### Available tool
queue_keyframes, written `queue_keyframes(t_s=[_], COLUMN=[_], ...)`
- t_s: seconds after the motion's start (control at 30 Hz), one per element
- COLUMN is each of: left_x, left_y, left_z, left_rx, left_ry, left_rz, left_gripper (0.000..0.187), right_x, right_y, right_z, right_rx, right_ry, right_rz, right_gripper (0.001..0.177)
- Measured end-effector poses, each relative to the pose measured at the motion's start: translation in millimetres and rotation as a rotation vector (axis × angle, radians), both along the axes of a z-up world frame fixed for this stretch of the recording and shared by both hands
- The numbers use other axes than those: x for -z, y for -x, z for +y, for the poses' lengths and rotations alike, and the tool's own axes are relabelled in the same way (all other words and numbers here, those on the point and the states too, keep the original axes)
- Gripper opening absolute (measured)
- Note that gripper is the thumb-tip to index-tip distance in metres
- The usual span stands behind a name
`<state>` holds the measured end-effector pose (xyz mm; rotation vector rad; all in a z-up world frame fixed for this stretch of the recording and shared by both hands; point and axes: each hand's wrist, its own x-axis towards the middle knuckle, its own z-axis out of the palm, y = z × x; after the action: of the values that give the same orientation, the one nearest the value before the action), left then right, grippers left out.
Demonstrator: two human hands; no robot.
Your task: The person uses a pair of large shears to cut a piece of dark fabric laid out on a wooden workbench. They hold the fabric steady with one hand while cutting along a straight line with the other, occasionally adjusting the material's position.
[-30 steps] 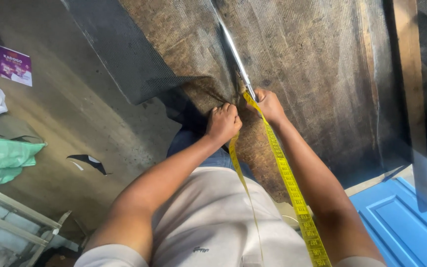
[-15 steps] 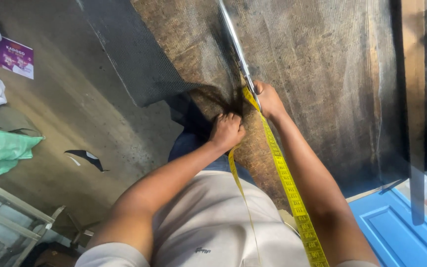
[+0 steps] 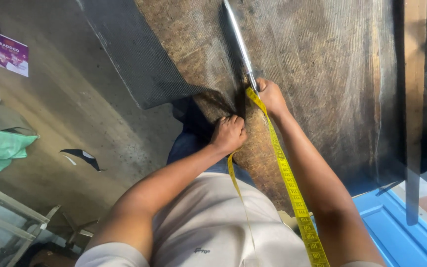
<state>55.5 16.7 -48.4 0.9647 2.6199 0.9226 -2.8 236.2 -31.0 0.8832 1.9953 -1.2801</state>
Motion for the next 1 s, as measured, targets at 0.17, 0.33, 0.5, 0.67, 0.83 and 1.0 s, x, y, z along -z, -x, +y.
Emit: queue_keyframes(t_s=[0.17, 0.33, 0.5, 0.67, 0.83, 1.0], left_x=[-6.4, -5.6, 3.8, -0.3, 6.4, 5.6], left_y=[4.7, 4.4, -2.4, -2.4, -5.7, -4.4], left_z=[-3.2, -3.5, -8.5, -8.7, -10.6, -12.4], left_rx=[0.033, 0.024, 0.053, 0.064, 0.078, 0.086], left_ry=[-0.022, -0.03, -0.038, -0.022, -0.026, -0.016], left_rz=[-0.044, -0.102, -0.124, -0.114, -0.14, -0.085], left_gripper=[0.018, 0.017, 0.013, 0.016, 0.016, 0.015], right_x=[-8.8, -4.5, 12.6, 14.4, -26.4, -48.6], right_y=[41.2, 51.4, 45.0, 48.0, 87.1, 130.1], right_z=[-0.3, 0.3, -3.2, 2.5, -2.1, -9.0], right_rx=[0.024, -0.01, 0.136, 0.119, 0.031, -0.016], right_ry=[0.035, 0.054, 0.093, 0.085, 0.051, 0.071], right_rz=[0.002, -0.034, -0.045, -0.028, -0.01, 0.041], right_gripper=[0.045, 0.052, 0.027, 0.025, 0.031, 0.036])
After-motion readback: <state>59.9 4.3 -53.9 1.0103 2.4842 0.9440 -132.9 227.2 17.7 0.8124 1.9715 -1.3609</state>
